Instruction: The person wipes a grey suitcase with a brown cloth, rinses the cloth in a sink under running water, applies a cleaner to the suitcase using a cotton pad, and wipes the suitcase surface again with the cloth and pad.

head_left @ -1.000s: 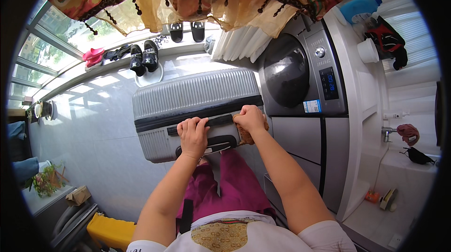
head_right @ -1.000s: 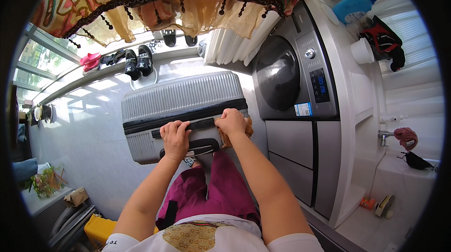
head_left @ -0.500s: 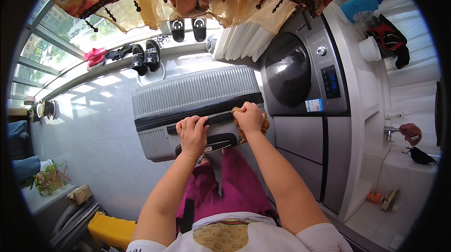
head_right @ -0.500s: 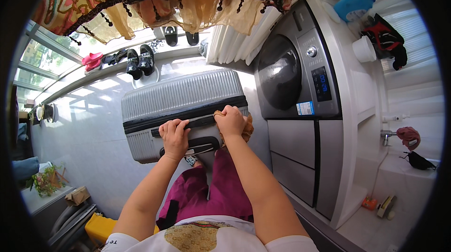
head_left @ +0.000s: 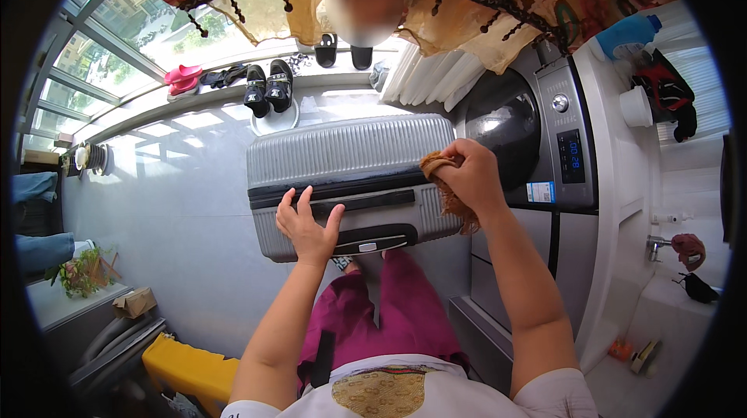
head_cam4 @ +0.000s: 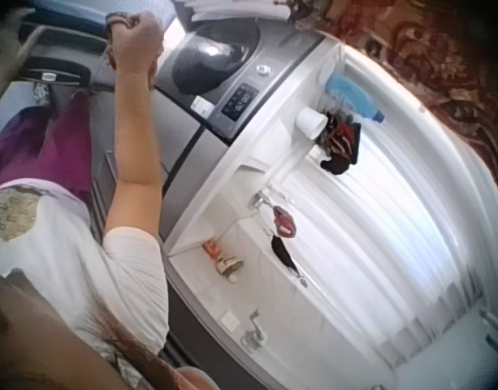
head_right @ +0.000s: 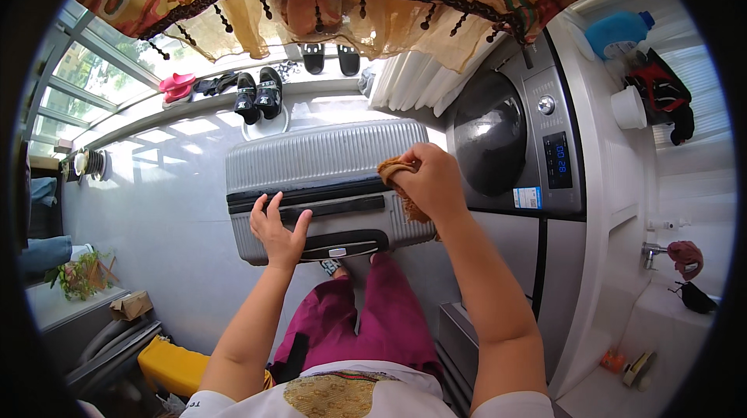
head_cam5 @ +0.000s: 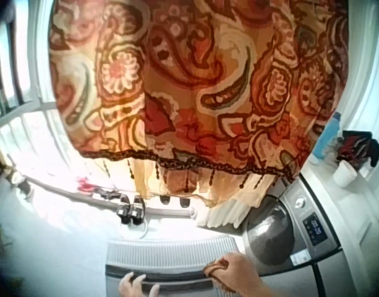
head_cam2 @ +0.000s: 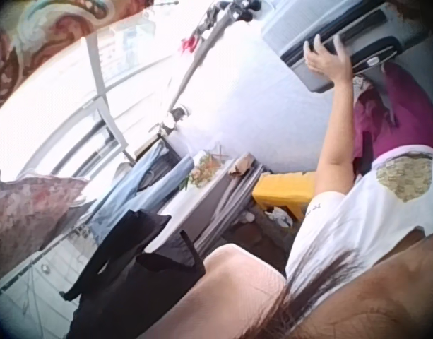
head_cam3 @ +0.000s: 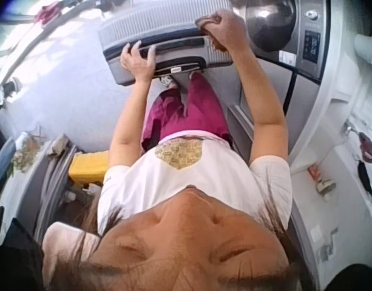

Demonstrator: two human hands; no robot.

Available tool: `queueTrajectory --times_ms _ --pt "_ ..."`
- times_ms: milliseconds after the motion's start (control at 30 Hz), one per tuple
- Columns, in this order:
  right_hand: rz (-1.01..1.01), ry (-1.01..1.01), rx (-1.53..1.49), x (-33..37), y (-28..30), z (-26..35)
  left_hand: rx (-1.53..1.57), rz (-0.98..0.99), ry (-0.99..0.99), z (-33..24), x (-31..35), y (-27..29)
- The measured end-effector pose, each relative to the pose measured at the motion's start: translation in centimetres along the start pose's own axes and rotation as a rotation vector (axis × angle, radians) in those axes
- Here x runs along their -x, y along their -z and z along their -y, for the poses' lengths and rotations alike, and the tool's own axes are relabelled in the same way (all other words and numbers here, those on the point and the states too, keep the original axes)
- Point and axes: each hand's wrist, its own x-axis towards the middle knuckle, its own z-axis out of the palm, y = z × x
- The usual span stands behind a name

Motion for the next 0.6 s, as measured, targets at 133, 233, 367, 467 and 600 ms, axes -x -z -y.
queueTrajectory --times_ms 133,233,367,467,600 --pt "0.018 0.244 0.243 -1.2 -8.8 0.2 0.145 0.063 0.001 1.3 0.4 -0.4" --pt "0.108 0.312 0.395 -1.5 -14.4 0.4 0.306 0.048 -0.017 2.2 1.1 -0.5" --pt "0.203 0.434 0.483 -0.9 -19.1 3.1 0.217 0.090 -0.030 2.3 1.6 -0.7" --pt "0.332 0.403 0.612 -1.4 -20.5 3.2 0.206 0.090 -0.017 2.3 1.2 -0.7" --pt "0.441 0.429 0.789 -2.5 -15.3 0.9 0.188 0.068 0.003 2.4 1.3 -0.4"
